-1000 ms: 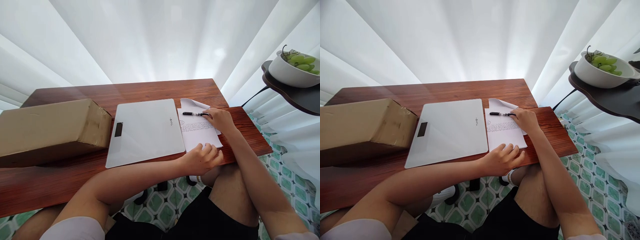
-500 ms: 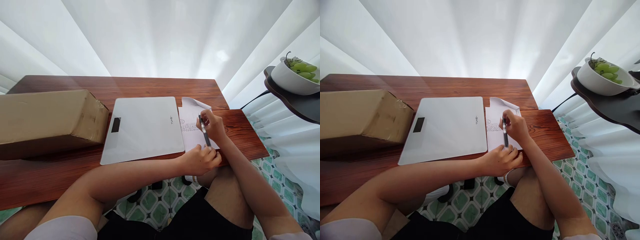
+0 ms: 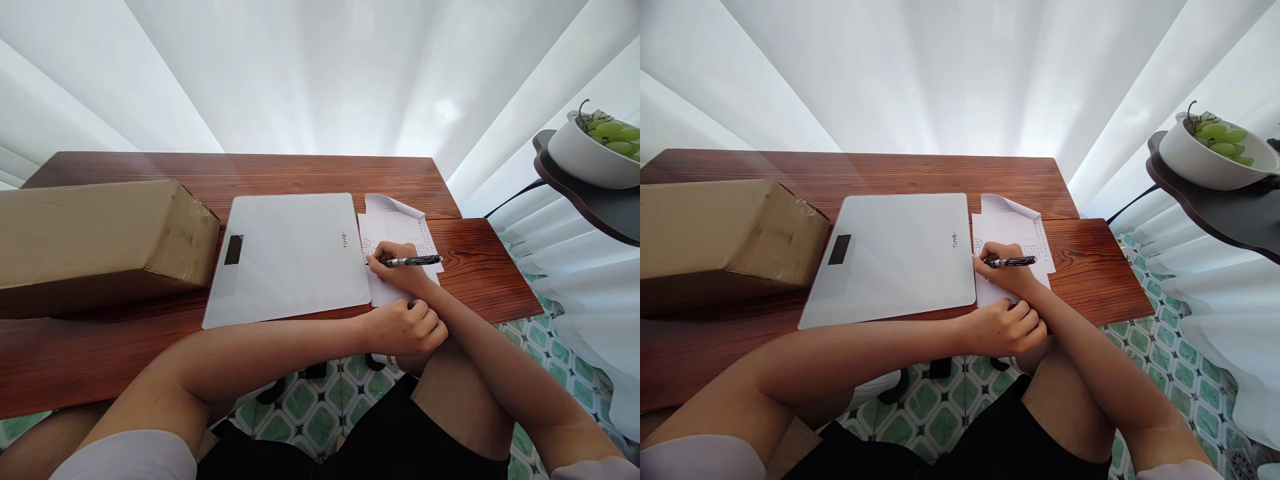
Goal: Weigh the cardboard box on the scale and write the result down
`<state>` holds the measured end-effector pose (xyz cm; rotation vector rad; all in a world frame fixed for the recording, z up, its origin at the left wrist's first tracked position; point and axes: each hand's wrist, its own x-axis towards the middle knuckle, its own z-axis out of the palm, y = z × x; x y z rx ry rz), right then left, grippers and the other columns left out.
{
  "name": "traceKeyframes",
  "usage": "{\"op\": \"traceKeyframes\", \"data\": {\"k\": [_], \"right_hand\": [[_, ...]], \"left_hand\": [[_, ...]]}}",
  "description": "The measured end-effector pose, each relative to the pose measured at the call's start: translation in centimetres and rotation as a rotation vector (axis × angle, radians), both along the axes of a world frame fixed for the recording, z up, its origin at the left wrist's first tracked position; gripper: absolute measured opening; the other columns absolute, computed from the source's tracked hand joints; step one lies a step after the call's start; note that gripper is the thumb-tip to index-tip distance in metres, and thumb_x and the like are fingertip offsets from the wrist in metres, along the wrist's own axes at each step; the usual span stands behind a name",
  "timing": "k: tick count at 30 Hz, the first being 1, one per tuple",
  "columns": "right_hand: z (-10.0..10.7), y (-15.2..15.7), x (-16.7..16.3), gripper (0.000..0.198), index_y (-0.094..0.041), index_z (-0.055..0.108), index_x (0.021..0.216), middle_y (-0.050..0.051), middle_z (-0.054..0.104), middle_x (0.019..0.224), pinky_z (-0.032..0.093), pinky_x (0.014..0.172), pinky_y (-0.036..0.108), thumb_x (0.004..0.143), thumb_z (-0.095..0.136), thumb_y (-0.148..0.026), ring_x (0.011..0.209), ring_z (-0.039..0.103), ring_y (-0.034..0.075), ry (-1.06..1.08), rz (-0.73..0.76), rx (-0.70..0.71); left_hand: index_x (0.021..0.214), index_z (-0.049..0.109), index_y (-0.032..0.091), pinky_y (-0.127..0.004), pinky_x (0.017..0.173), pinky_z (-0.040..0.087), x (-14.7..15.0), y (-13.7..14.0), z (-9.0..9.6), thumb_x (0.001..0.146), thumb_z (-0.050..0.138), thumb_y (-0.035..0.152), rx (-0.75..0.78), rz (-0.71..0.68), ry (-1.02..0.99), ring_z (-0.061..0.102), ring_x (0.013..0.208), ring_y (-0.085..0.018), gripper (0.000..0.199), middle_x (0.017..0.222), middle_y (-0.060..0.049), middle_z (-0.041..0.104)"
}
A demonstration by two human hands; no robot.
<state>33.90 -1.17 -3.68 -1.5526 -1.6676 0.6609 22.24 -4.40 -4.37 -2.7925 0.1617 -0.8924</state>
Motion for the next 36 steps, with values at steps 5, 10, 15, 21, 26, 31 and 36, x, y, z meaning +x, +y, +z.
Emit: {"op": "traceKeyframes", "data": {"k": [5,10,15,21,26,31,36], "right_hand": [[0.00,-0.06,-0.29,0.028,-0.023,0.045,0.065,-0.007,0.053,0.044,0.041,0.055,0.028,0.091,0.053,-0.033,0.042,0.051,0.012,-0.012,-0.003,-0.040],[-0.19,0.05,-0.35,0.030,-0.023,0.042,0.065,-0.007,0.052,0.045,0.041,0.056,0.027,0.093,0.048,-0.033,0.043,0.051,0.011,-0.024,-0.001,-0.051],[-0.39,0.21,-0.31,0.029,-0.023,0.043,0.066,-0.008,0.051,0.046,0.039,0.055,0.027,0.093,0.048,-0.030,0.044,0.047,0.011,-0.037,0.006,-0.048],[-0.37,0.20,-0.33,0.030,-0.022,0.041,0.062,-0.008,0.049,0.045,0.038,0.054,0.027,0.091,0.050,-0.027,0.044,0.045,0.010,-0.027,0.020,-0.035],[-0.36,0.14,-0.21,0.032,-0.023,0.041,0.062,-0.008,0.051,0.045,0.040,0.053,0.026,0.093,0.048,-0.028,0.042,0.049,0.010,0.022,0.021,-0.045],[-0.55,0.26,-0.18,0.032,-0.023,0.040,0.063,-0.008,0.052,0.044,0.042,0.052,0.026,0.093,0.049,-0.027,0.040,0.051,0.010,0.053,0.026,-0.062],[-0.46,0.33,-0.23,0.032,-0.023,0.040,0.063,-0.008,0.052,0.044,0.041,0.053,0.026,0.093,0.048,-0.026,0.041,0.050,0.010,0.047,0.030,-0.065]], "left_hand": [[0.078,0.051,0.016,-0.028,0.044,0.017,0.03,-0.02,-0.07,0.090,0.050,0.008,0.002,0.001,-0.026,0.046,0.056,-0.013,0.014,0.065,0.000,0.050],[0.078,0.051,0.015,-0.028,0.043,0.017,0.05,-0.01,-0.11,0.089,0.050,0.007,-0.004,-0.006,-0.022,0.045,0.054,-0.013,0.014,0.064,0.000,0.049],[0.076,0.051,0.015,-0.028,0.043,0.021,0.12,0.01,-0.23,0.089,0.050,0.008,-0.012,-0.007,-0.044,0.047,0.055,-0.013,0.015,0.064,0.000,0.051],[0.074,0.049,0.016,-0.028,0.044,0.025,0.19,0.00,-0.23,0.088,0.052,0.009,-0.007,-0.002,-0.082,0.047,0.054,-0.013,0.016,0.063,0.001,0.050],[0.076,0.049,0.016,-0.027,0.044,0.024,0.12,0.06,-0.14,0.089,0.051,0.009,-0.009,0.003,-0.076,0.047,0.055,-0.013,0.015,0.065,0.001,0.050],[0.078,0.051,0.015,-0.028,0.045,0.021,0.10,0.05,-0.07,0.089,0.050,0.008,0.010,0.004,-0.079,0.046,0.055,-0.012,0.014,0.066,0.000,0.049],[0.077,0.050,0.015,-0.028,0.045,0.018,0.13,0.03,-0.09,0.089,0.051,0.008,0.014,0.013,-0.094,0.045,0.055,-0.012,0.014,0.065,0.001,0.047]]}}
